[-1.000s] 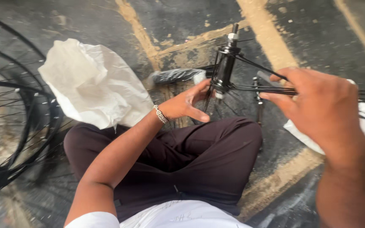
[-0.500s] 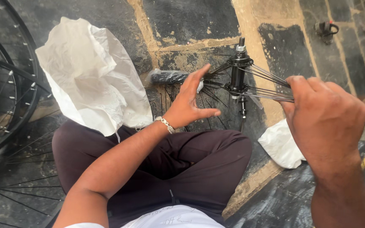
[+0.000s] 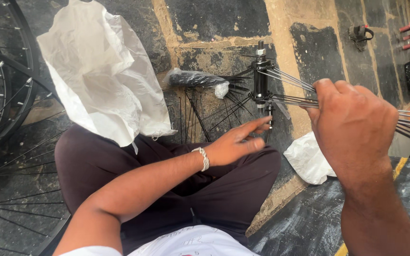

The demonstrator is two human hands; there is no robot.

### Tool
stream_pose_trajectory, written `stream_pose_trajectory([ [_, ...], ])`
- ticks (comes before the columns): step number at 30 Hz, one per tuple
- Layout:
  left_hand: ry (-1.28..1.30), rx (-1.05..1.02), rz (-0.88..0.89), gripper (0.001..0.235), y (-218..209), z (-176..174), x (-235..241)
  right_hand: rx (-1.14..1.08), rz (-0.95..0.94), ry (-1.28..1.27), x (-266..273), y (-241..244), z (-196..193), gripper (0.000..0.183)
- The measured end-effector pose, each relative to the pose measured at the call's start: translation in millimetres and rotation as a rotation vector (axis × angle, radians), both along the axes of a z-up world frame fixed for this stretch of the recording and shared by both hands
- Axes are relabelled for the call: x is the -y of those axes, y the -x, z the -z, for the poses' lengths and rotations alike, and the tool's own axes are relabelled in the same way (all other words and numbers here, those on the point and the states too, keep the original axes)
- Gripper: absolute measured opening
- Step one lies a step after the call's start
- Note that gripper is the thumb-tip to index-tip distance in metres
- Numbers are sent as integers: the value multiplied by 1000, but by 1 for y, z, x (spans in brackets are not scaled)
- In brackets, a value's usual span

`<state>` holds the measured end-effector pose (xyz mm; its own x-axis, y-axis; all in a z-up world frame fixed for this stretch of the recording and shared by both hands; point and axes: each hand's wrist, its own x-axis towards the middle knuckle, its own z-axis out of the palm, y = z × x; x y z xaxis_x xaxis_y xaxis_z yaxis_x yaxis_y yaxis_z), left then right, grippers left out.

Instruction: The person sits on the ground and inserts bicycle spokes into the hub flanges by hand. They handle the hub and spokes, arranging them into the holes and adjusting the alignment of the spokes.

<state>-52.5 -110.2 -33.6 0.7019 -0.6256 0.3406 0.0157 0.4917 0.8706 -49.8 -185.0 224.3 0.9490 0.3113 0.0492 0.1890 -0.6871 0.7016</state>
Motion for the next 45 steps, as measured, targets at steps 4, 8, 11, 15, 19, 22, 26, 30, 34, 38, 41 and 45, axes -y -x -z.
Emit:
stream_pose_trajectory([
  [4,200,-152,258,103,-8,6,20,-19,-1,-13,0,7,3,33],
  [8,394,-303,314,112,-15,4,38,-45,84,3,4,15,3,37],
  [11,544,-404,290,117,-20,2,38,-24,80,-30,10,26,-1,35],
  [15,587,-565,150,111,-26,-11,34,8,115,-94,20,41,1,33],
  [19,657,-615,53,101,-39,-27,32,58,140,-184,38,57,3,33],
  [22,760,-596,-85,86,-48,-40,32,45,212,-288,58,67,6,34],
  [26,917,-485,-272,48,-61,-45,33,-30,324,-532,94,78,21,43],
  [30,743,-471,-470,56,-72,-48,17,-256,512,-976,117,85,72,38],
  [34,326,-538,-495,55,-82,-41,-11,-708,711,-1658,107,104,161,29],
  [38,69,-533,-517,57,-89,-5,-46,-1031,937,-2326,76,137,240,23],
  [41,10,-542,-464,58,-89,19,-60,-1104,893,-2454,42,151,275,27],
  [45,-4,-580,-352,59,-91,29,-83,-877,198,-1733,26,145,273,34],
])
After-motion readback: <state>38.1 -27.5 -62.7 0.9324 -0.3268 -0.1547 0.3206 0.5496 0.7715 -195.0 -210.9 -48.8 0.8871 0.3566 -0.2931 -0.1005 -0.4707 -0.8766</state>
